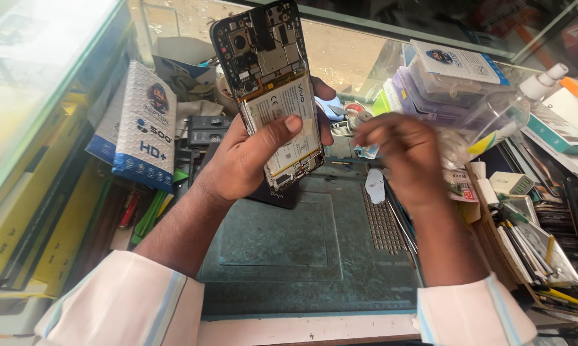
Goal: The person disassembles a smartphone, removes the back cover, and inspects the internal components. They then spray a liquid onto the battery area and use a brush to clean the internal parts before reassembling the device.
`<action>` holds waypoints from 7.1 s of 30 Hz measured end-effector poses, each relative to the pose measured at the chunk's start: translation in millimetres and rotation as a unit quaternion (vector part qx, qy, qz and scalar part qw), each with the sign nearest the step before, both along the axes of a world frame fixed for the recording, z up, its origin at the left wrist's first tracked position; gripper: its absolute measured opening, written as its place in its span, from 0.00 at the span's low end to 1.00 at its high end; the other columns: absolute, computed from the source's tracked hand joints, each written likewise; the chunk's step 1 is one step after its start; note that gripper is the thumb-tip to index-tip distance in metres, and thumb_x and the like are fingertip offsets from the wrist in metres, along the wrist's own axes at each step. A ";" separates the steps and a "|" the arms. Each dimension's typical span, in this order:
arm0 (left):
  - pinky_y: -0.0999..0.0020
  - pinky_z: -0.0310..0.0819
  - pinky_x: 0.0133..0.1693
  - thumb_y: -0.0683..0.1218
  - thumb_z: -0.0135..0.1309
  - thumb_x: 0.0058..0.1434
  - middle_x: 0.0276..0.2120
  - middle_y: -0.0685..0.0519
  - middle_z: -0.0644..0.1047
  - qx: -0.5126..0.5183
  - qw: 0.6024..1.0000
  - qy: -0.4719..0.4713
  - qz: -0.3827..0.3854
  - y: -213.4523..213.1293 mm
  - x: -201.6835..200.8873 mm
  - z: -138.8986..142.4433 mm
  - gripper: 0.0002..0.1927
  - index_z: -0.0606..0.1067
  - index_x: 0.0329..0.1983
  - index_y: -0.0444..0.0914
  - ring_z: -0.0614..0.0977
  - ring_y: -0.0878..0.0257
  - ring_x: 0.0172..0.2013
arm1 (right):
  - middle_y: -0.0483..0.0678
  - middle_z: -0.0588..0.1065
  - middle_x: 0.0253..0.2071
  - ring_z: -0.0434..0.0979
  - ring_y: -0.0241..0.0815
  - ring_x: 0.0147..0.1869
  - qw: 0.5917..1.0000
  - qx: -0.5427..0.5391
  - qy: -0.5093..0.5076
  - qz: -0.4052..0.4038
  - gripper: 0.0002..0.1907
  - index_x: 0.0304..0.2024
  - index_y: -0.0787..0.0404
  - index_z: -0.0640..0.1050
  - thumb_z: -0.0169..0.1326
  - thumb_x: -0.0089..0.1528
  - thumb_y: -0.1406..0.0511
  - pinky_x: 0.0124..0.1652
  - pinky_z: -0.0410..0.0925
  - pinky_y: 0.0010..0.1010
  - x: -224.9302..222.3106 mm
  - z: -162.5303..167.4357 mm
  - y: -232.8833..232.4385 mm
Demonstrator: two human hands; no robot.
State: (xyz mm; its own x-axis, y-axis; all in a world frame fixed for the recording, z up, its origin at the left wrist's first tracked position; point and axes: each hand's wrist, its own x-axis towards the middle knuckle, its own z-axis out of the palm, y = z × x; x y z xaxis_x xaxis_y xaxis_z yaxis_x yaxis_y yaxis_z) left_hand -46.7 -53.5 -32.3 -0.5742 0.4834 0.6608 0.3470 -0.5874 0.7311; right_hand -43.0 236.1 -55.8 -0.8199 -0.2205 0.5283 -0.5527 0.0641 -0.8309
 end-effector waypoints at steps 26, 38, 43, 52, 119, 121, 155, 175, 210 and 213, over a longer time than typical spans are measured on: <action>0.55 0.73 0.70 0.48 0.49 0.75 0.65 0.45 0.75 -0.053 0.994 0.050 0.082 5.9 9.3 -5.7 0.25 0.66 0.72 0.36 0.76 0.54 0.68 | 0.43 0.74 0.45 0.74 0.31 0.50 0.978 -0.020 -0.117 0.168 0.11 0.49 0.63 0.74 0.63 0.69 0.68 0.47 0.70 0.23 14.9 -8.7 -40.2; 0.57 0.75 0.68 0.49 0.50 0.77 0.59 0.47 0.76 -0.052 0.992 0.071 0.094 4.1 7.4 -6.4 0.24 0.66 0.72 0.36 0.78 0.56 0.65 | 0.46 0.77 0.47 0.77 0.32 0.53 0.984 0.001 -0.088 0.156 0.12 0.52 0.63 0.74 0.60 0.68 0.67 0.52 0.74 0.25 12.8 -8.3 -43.9; 0.57 0.77 0.66 0.50 0.50 0.75 0.56 0.47 0.78 -0.066 0.993 0.049 0.090 3.9 6.9 -6.4 0.24 0.67 0.70 0.36 0.80 0.57 0.60 | 0.45 0.76 0.45 0.77 0.32 0.49 0.983 -0.008 -0.109 0.146 0.12 0.52 0.64 0.74 0.59 0.68 0.67 0.50 0.73 0.26 13.5 -9.1 -43.9; 0.57 0.74 0.69 0.49 0.50 0.76 0.60 0.47 0.76 -0.055 0.992 0.054 0.095 3.5 7.5 -8.8 0.24 0.67 0.71 0.36 0.77 0.56 0.66 | 0.44 0.75 0.44 0.75 0.33 0.48 0.981 0.006 -0.106 0.163 0.09 0.50 0.63 0.73 0.56 0.70 0.66 0.49 0.73 0.29 13.4 -9.0 -45.4; 0.51 0.84 0.55 0.44 0.51 0.71 0.53 0.40 0.80 0.004 0.996 -0.086 -0.039 11.1 1.8 -1.0 0.22 0.63 0.66 0.35 0.84 0.50 0.53 | 0.46 0.77 0.44 0.75 0.32 0.42 0.989 -0.038 -0.076 0.118 0.14 0.53 0.64 0.77 0.57 0.70 0.62 0.41 0.71 0.26 19.6 7.3 -35.7; 0.50 0.85 0.54 0.44 0.52 0.70 0.54 0.40 0.79 -0.002 0.997 -0.075 -0.023 11.7 1.1 -3.2 0.22 0.64 0.65 0.34 0.84 0.49 0.53 | 0.46 0.79 0.45 0.75 0.31 0.41 0.990 -0.023 -0.069 0.118 0.19 0.59 0.62 0.76 0.57 0.69 0.60 0.40 0.72 0.24 17.8 7.8 -35.6; 0.55 0.83 0.50 0.43 0.43 0.68 0.44 0.41 0.81 0.038 0.976 -0.182 0.110 -1.4 -20.0 1.7 0.16 0.66 0.58 0.34 0.86 0.49 0.47 | 0.48 0.83 0.34 0.84 0.47 0.39 0.688 0.618 -0.260 -0.279 0.19 0.42 0.56 0.79 0.69 0.58 0.52 0.41 0.73 0.37 103.8 51.5 52.6; 0.54 0.82 0.50 0.41 0.42 0.62 0.44 0.40 0.81 0.018 0.979 -0.197 -0.043 -6.3 -13.7 -1.2 0.20 0.65 0.59 0.34 0.84 0.48 0.48 | 0.45 0.78 0.39 0.80 0.34 0.40 0.893 0.298 -0.155 -0.300 0.20 0.54 0.60 0.74 0.57 0.59 0.69 0.34 0.72 0.28 117.2 40.3 36.1; 0.54 0.78 0.52 0.51 0.43 0.64 0.43 0.38 0.79 0.040 0.988 -0.147 -0.030 8.2 -12.2 -2.5 0.23 0.65 0.59 0.36 0.82 0.51 0.48 | 0.42 0.73 0.38 0.63 0.22 0.32 1.000 0.024 0.013 0.003 0.29 0.52 0.62 0.74 0.43 0.73 0.44 0.29 0.55 0.16 37.6 40.9 -36.8; 0.54 0.79 0.52 0.51 0.44 0.64 0.43 0.38 0.79 0.047 0.987 -0.150 -0.035 7.0 -14.9 -3.5 0.22 0.65 0.59 0.36 0.82 0.50 0.48 | 0.44 0.72 0.39 0.67 0.31 0.38 0.973 0.186 0.133 -0.035 0.28 0.50 0.65 0.72 0.42 0.75 0.46 0.36 0.61 0.24 42.8 55.0 -30.8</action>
